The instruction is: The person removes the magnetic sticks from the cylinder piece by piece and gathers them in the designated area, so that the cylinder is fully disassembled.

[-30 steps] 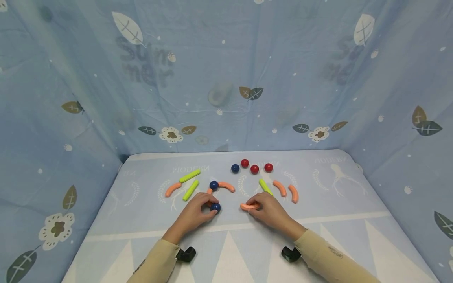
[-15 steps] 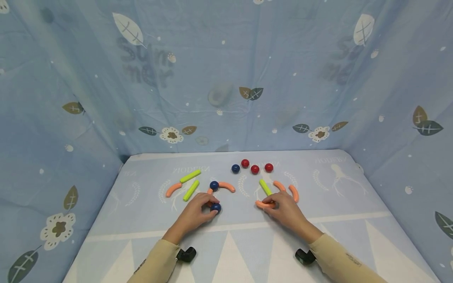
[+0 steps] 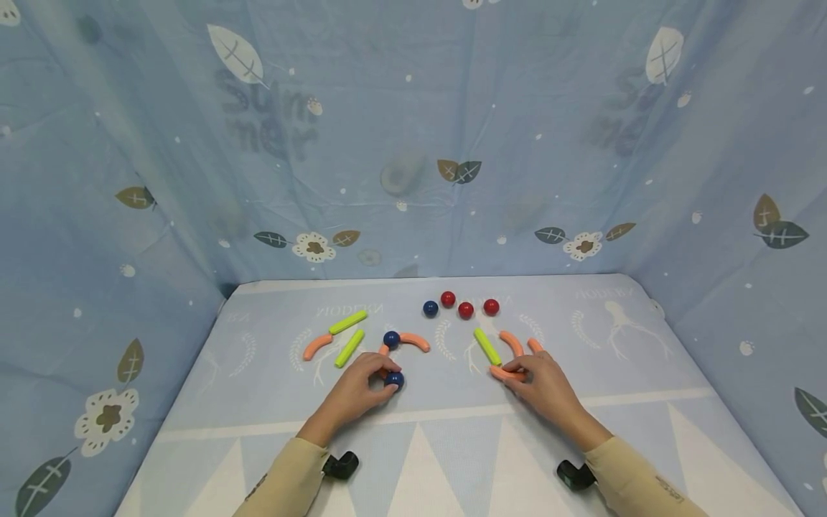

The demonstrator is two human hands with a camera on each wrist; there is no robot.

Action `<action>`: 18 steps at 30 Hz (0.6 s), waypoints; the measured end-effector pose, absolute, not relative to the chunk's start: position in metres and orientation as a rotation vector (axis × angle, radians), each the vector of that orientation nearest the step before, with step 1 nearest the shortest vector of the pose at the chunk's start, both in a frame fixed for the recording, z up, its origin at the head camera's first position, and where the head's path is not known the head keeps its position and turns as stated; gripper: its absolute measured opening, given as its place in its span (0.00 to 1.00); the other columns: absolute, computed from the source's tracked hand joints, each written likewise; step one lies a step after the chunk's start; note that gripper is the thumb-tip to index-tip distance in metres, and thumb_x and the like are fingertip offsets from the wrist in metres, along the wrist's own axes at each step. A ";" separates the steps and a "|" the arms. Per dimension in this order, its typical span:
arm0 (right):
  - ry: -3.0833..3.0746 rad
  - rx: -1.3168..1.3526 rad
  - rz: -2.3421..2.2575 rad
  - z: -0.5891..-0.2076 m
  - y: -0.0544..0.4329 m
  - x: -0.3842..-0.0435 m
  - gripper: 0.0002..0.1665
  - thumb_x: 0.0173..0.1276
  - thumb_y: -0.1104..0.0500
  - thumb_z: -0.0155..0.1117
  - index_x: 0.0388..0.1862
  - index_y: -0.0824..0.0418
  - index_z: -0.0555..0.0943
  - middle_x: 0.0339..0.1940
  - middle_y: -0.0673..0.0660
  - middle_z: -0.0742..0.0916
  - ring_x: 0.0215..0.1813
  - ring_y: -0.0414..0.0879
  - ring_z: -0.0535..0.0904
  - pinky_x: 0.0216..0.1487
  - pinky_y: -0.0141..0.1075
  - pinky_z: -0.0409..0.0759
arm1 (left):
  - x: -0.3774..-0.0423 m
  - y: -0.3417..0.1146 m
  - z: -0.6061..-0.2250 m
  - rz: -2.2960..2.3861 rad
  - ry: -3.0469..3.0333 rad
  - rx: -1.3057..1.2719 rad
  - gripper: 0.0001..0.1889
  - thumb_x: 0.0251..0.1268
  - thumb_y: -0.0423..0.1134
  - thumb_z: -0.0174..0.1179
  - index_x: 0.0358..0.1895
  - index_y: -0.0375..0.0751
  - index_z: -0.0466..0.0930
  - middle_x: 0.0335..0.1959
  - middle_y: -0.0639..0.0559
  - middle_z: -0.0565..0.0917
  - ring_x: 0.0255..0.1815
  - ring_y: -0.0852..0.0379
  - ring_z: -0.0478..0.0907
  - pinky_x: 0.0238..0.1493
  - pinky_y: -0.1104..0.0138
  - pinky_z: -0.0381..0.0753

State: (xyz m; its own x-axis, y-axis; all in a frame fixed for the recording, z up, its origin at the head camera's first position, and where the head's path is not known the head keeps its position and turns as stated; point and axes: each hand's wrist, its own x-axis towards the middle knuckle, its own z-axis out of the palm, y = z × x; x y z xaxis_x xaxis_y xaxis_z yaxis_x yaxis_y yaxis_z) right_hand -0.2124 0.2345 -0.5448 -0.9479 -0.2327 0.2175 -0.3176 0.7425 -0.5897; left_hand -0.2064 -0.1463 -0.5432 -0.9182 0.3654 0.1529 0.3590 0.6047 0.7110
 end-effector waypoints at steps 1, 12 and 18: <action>-2.806 0.442 0.982 -0.545 0.236 -0.213 0.10 0.58 0.60 0.80 0.40 0.55 0.91 0.34 0.46 0.88 0.59 0.62 0.77 0.49 0.51 0.78 | -0.206 -0.146 -0.543 1.241 2.807 0.632 0.15 0.62 0.38 0.73 0.51 0.52 0.84 0.46 0.63 0.80 0.49 0.62 0.74 0.55 0.58 0.78; -2.822 0.450 0.968 -0.545 0.239 -0.216 0.11 0.57 0.63 0.80 0.40 0.56 0.91 0.36 0.46 0.89 0.40 0.46 0.73 0.40 0.42 0.73 | -0.206 -0.146 -0.541 1.235 2.805 0.626 0.15 0.62 0.38 0.73 0.51 0.52 0.84 0.47 0.63 0.80 0.50 0.61 0.74 0.55 0.58 0.78; -2.843 0.430 0.982 -0.543 0.239 -0.215 0.11 0.57 0.62 0.81 0.40 0.56 0.91 0.36 0.46 0.89 0.41 0.47 0.73 0.42 0.44 0.74 | -0.206 -0.145 -0.542 1.230 2.811 0.626 0.15 0.62 0.38 0.73 0.51 0.51 0.84 0.47 0.63 0.79 0.49 0.61 0.74 0.55 0.58 0.78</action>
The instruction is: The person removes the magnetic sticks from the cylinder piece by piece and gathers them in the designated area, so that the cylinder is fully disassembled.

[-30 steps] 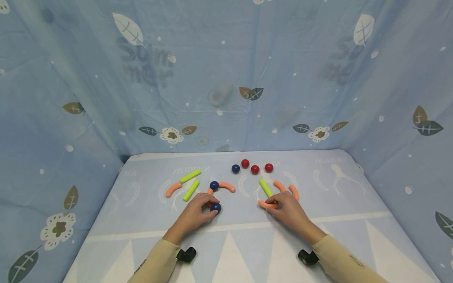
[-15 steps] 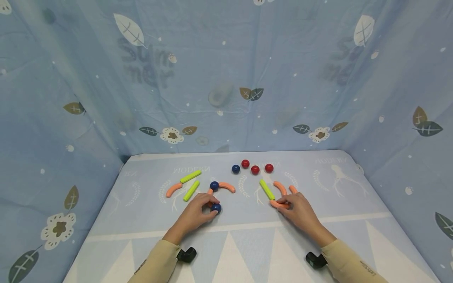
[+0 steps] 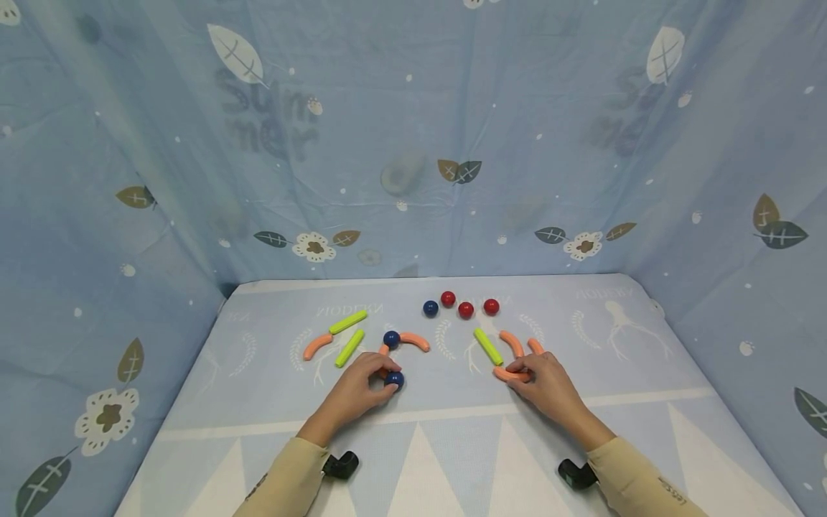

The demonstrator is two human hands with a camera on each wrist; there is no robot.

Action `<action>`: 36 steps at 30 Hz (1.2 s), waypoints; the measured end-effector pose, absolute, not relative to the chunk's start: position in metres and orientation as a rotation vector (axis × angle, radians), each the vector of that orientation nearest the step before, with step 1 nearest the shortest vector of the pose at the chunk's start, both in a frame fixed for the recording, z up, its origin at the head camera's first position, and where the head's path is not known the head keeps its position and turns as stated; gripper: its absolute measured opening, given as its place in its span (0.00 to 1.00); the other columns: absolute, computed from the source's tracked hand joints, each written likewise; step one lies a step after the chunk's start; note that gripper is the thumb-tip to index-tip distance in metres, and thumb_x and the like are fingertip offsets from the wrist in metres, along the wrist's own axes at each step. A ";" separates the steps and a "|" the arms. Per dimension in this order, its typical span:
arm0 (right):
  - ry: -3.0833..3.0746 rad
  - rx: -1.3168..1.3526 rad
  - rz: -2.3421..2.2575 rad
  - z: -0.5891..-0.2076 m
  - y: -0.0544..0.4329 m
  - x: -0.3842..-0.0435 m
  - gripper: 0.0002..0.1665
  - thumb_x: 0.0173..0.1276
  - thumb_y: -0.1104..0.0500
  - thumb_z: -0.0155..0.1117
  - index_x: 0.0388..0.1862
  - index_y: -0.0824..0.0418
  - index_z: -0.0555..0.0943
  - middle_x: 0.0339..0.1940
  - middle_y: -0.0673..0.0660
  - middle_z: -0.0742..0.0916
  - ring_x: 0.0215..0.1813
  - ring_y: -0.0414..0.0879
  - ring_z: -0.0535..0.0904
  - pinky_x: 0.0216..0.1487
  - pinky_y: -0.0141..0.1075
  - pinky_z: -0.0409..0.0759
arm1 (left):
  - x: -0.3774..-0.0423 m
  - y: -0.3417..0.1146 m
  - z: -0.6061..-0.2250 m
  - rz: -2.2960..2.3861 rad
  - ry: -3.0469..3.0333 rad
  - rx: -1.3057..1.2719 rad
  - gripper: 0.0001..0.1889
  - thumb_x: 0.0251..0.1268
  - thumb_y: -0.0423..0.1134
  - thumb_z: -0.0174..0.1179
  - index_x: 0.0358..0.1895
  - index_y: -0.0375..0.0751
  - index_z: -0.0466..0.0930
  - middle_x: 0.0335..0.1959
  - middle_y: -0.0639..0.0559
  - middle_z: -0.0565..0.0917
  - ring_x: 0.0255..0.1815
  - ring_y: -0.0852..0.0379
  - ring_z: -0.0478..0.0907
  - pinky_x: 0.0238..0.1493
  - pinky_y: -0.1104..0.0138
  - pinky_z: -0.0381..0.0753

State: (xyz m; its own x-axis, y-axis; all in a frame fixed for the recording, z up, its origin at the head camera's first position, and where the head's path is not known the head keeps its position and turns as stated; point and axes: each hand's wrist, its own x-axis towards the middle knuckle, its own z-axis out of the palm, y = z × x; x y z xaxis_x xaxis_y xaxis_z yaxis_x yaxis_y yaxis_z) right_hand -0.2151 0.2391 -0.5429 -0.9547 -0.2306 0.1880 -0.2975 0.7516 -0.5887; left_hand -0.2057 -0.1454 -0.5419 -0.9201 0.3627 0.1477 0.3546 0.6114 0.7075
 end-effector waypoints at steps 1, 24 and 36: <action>-2.842 0.432 0.981 -0.543 0.239 -0.215 0.11 0.57 0.62 0.81 0.40 0.56 0.91 0.36 0.46 0.89 0.41 0.47 0.73 0.42 0.45 0.74 | -0.206 -0.145 -0.542 1.228 2.812 0.624 0.15 0.62 0.38 0.73 0.51 0.51 0.84 0.47 0.63 0.79 0.49 0.61 0.74 0.55 0.58 0.78; -2.750 0.435 1.037 -0.536 0.222 -0.216 0.11 0.59 0.56 0.80 0.40 0.54 0.89 0.37 0.46 0.89 0.44 0.48 0.76 0.50 0.49 0.76 | -0.205 -0.145 -0.541 1.191 2.840 0.651 0.15 0.63 0.39 0.72 0.53 0.49 0.85 0.44 0.60 0.80 0.49 0.60 0.74 0.54 0.59 0.77; -2.785 0.537 1.154 -0.530 0.193 -0.217 0.11 0.63 0.60 0.76 0.44 0.54 0.88 0.35 0.42 0.84 0.36 0.40 0.77 0.42 0.36 0.76 | -0.206 -0.148 -0.539 1.245 2.903 0.659 0.15 0.64 0.38 0.71 0.53 0.46 0.85 0.42 0.56 0.81 0.47 0.56 0.76 0.52 0.58 0.78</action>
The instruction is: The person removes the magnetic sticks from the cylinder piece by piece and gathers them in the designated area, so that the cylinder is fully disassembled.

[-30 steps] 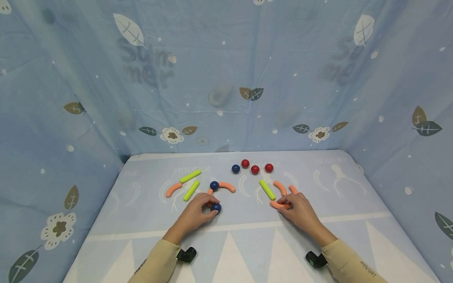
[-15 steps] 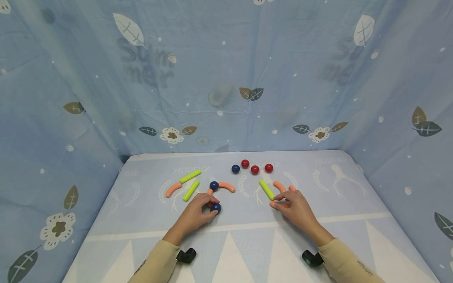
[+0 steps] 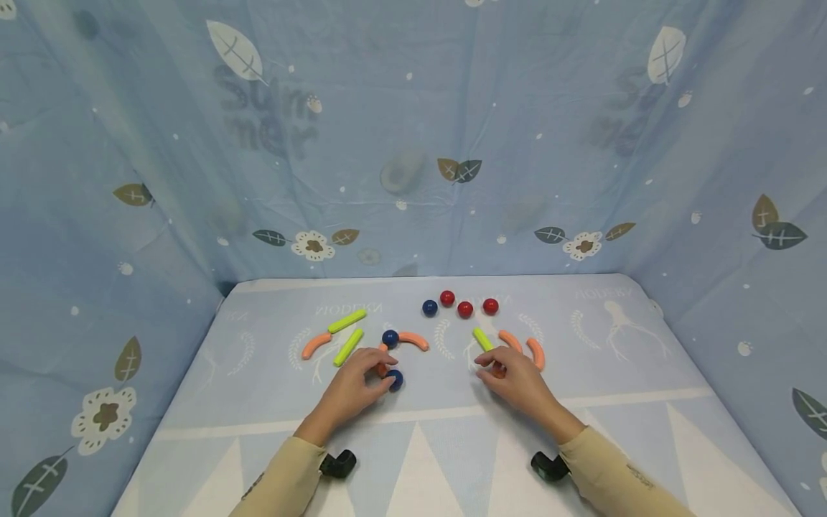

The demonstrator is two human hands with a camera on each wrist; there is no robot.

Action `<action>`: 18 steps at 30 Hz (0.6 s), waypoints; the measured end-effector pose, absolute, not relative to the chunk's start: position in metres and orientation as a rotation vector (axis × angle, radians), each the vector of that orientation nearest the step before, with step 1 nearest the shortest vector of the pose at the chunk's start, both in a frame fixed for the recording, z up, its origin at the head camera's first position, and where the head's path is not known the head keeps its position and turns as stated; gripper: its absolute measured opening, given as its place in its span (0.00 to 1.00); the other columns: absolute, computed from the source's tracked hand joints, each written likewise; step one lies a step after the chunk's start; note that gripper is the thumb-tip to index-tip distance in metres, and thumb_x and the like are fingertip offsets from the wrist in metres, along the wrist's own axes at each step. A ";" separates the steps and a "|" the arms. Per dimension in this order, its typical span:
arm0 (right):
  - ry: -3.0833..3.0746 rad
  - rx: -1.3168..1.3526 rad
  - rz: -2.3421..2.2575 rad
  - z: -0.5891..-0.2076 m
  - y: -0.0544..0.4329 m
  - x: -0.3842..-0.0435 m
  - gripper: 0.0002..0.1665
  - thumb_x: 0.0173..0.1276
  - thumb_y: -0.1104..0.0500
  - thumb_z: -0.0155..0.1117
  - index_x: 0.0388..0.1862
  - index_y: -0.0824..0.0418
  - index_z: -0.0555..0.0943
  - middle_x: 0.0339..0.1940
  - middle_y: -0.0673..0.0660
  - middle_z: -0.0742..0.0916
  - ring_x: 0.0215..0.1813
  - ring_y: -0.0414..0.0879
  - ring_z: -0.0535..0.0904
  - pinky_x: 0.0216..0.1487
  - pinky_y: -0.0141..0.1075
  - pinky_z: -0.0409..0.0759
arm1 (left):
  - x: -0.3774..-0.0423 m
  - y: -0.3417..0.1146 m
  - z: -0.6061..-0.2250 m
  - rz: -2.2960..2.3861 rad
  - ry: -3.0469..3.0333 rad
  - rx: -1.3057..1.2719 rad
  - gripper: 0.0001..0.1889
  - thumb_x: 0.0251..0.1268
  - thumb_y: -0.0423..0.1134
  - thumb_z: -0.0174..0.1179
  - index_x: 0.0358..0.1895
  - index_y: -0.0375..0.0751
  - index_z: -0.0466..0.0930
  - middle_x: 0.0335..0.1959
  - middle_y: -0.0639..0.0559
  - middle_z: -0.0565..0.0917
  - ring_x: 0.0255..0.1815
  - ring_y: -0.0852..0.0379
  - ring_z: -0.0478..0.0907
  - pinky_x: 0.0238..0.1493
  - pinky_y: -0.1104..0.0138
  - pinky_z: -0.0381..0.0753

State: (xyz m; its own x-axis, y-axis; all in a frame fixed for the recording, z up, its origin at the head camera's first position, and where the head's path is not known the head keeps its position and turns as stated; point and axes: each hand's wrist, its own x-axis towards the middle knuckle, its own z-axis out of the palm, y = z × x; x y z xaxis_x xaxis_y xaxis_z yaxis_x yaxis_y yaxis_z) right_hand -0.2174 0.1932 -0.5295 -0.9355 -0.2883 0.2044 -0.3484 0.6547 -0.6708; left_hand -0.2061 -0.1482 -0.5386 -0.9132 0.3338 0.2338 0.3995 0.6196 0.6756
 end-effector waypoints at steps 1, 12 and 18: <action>-2.789 0.549 1.168 -0.529 0.190 -0.218 0.11 0.63 0.60 0.76 0.45 0.54 0.88 0.35 0.42 0.84 0.35 0.39 0.77 0.41 0.35 0.77 | -0.207 -0.149 -0.538 -1.180 -2.733 -0.611 0.14 0.64 0.37 0.71 0.52 0.45 0.85 0.42 0.56 0.82 0.46 0.55 0.76 0.52 0.58 0.79; -2.782 0.740 1.200 -0.536 0.154 -0.227 0.13 0.65 0.59 0.74 0.49 0.55 0.87 0.43 0.47 0.87 0.36 0.35 0.79 0.40 0.32 0.81 | -0.221 -0.150 -0.537 -1.087 -2.608 -0.333 0.13 0.69 0.41 0.68 0.53 0.41 0.85 0.47 0.50 0.84 0.50 0.54 0.81 0.53 0.58 0.82; -2.816 0.768 1.157 -0.538 0.135 -0.239 0.14 0.66 0.58 0.74 0.51 0.56 0.86 0.43 0.47 0.86 0.38 0.37 0.79 0.41 0.32 0.81 | -0.233 -0.145 -0.537 -1.097 -2.636 -0.264 0.16 0.67 0.39 0.68 0.55 0.40 0.83 0.50 0.48 0.83 0.49 0.53 0.80 0.55 0.58 0.81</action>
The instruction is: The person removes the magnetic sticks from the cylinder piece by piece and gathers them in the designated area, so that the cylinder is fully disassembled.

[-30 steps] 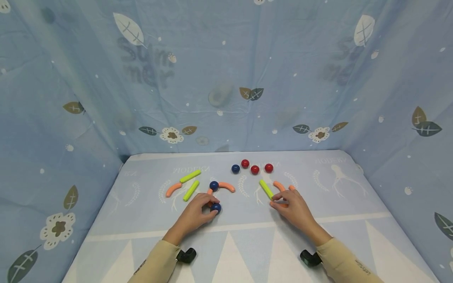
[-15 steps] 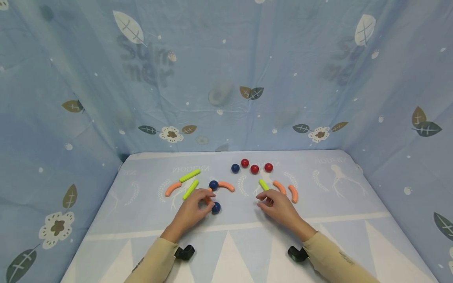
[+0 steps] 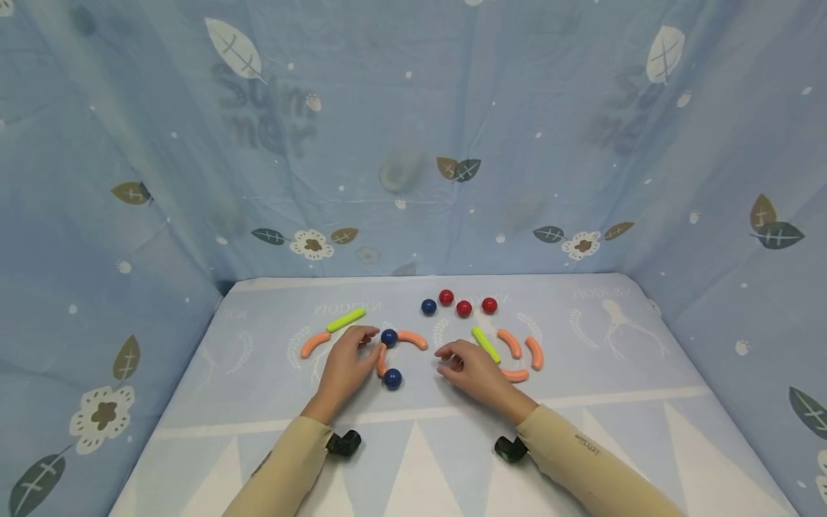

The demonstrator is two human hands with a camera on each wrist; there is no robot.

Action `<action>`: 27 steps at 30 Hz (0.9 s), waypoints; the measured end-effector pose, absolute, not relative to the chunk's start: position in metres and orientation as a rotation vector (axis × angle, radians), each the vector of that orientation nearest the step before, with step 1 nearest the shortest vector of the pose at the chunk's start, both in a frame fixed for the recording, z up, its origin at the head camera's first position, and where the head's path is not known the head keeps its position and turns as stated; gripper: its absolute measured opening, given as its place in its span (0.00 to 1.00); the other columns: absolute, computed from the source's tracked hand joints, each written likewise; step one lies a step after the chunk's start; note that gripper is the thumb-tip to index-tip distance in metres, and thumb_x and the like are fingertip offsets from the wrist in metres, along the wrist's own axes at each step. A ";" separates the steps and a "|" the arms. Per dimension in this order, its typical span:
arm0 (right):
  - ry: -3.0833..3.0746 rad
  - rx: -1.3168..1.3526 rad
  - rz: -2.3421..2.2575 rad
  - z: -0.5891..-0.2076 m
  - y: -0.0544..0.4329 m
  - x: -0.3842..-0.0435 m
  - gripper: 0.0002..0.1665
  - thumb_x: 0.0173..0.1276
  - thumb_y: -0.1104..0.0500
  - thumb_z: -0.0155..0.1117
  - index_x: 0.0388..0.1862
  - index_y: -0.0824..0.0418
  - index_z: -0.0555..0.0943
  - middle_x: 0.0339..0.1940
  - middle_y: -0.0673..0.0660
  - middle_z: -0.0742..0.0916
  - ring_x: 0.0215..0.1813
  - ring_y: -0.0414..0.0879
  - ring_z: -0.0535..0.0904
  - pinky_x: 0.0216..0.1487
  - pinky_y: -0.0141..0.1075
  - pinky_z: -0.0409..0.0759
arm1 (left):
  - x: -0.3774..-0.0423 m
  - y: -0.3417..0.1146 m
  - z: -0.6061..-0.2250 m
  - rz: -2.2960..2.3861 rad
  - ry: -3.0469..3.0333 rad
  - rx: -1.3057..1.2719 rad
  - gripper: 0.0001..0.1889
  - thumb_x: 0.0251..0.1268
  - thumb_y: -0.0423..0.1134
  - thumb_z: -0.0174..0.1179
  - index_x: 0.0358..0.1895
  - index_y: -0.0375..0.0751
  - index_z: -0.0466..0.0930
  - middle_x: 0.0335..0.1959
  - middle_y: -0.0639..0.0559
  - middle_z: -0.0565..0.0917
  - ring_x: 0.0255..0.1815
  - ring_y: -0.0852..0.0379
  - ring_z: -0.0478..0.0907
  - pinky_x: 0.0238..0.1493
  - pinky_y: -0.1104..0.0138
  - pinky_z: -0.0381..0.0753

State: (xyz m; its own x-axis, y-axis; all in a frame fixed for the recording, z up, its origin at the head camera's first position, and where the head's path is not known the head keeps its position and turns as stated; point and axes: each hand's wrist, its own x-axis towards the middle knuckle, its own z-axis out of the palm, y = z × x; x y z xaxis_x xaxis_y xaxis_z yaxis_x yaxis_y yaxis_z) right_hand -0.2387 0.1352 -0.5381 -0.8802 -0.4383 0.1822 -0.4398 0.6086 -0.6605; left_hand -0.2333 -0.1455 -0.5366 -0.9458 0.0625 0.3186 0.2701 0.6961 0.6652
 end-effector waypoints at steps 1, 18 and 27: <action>-2.825 0.766 1.143 -0.538 0.132 -0.241 0.15 0.66 0.57 0.73 0.51 0.56 0.86 0.42 0.47 0.86 0.38 0.37 0.79 0.41 0.31 0.80 | -0.235 -0.144 -0.537 -1.092 -2.639 -0.261 0.16 0.67 0.39 0.69 0.55 0.41 0.83 0.51 0.48 0.83 0.49 0.53 0.81 0.55 0.59 0.81; -2.845 0.639 1.184 -0.542 0.105 -0.266 0.21 0.66 0.55 0.74 0.56 0.56 0.84 0.45 0.50 0.85 0.42 0.42 0.80 0.45 0.35 0.81 | -0.256 -0.127 -0.536 -1.085 -2.789 -0.098 0.16 0.65 0.42 0.70 0.53 0.42 0.84 0.46 0.49 0.83 0.44 0.54 0.81 0.47 0.59 0.82; -2.856 0.626 1.176 -0.542 0.100 -0.268 0.20 0.67 0.54 0.73 0.56 0.57 0.84 0.46 0.51 0.85 0.41 0.40 0.78 0.42 0.35 0.79 | -0.251 -0.120 -0.534 -1.165 -2.805 -0.182 0.16 0.64 0.40 0.72 0.53 0.44 0.84 0.45 0.50 0.83 0.43 0.56 0.82 0.47 0.59 0.84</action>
